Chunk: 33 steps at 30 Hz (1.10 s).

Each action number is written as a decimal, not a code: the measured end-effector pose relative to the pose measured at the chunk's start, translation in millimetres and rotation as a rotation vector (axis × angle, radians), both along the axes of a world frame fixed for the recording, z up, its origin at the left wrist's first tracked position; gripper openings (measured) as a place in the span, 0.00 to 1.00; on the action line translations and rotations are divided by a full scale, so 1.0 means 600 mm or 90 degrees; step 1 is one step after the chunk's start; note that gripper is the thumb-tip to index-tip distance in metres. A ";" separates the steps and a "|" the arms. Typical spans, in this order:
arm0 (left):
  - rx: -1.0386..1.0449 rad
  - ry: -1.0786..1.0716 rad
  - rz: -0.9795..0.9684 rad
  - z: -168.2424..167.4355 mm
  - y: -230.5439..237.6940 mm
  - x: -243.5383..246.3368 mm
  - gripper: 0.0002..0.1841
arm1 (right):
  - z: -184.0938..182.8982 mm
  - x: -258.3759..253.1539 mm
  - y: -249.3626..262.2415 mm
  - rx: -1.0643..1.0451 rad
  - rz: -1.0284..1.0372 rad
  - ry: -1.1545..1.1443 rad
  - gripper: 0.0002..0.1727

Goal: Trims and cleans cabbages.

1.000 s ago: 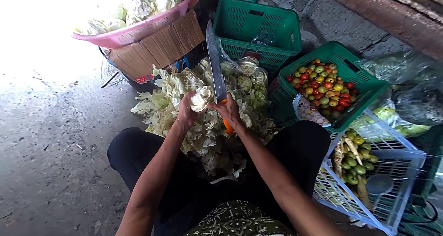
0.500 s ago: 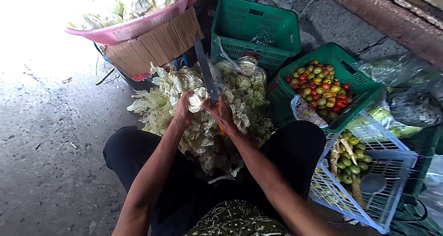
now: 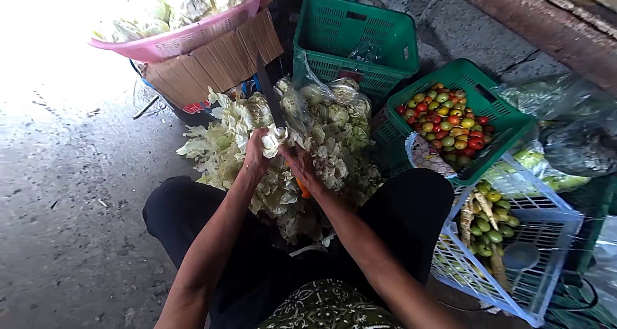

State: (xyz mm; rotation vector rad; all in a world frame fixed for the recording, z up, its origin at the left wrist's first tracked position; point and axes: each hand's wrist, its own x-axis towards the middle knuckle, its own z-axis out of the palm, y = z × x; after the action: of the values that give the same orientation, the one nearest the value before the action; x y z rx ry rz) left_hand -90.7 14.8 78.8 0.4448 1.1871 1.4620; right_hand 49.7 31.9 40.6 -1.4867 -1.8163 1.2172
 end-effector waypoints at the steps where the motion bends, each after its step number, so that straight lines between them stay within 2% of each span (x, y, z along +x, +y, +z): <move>1: 0.011 0.004 0.005 -0.002 0.001 0.000 0.11 | 0.004 -0.002 -0.002 -0.010 0.008 0.006 0.37; 6: -0.007 0.021 0.040 -0.016 0.005 0.001 0.16 | 0.009 -0.009 -0.001 -0.044 0.003 -0.026 0.40; 11: -0.014 0.035 0.080 -0.026 0.011 -0.001 0.15 | 0.008 -0.040 -0.001 -0.119 -0.042 0.089 0.41; 16: -0.044 0.099 0.112 -0.045 0.014 -0.013 0.26 | -0.011 -0.065 -0.001 -0.166 -0.075 0.150 0.41; 18: -0.063 0.119 0.119 -0.058 0.016 -0.016 0.27 | -0.014 -0.065 -0.001 -0.219 -0.068 0.165 0.41; 22: -0.059 0.017 0.146 -0.080 0.026 -0.034 0.22 | -0.015 -0.067 0.005 -0.374 -0.015 0.331 0.34; 24: -0.022 -0.089 0.176 -0.070 0.025 -0.039 0.20 | -0.006 -0.058 0.014 -0.362 -0.030 0.362 0.32; 26: 0.032 -0.175 0.219 -0.051 0.027 -0.044 0.19 | -0.003 -0.044 0.036 -0.262 -0.076 0.251 0.37; 29: 0.088 -0.253 0.226 -0.033 0.027 -0.044 0.19 | -0.010 -0.016 0.064 -0.122 -0.044 -0.056 0.48; 31: 0.121 -0.302 0.199 -0.035 0.028 -0.037 0.23 | -0.024 -0.009 0.069 -0.057 -0.028 -0.191 0.49; 33: 0.123 -0.303 0.177 -0.034 0.030 -0.034 0.24 | -0.039 -0.014 0.075 -0.016 -0.013 -0.252 0.45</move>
State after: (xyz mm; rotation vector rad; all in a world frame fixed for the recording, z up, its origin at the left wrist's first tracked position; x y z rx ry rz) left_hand -111.3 32.5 58.6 0.0479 0.7485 1.8068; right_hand 41.4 76.7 17.2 -1.8581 -2.0302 0.9900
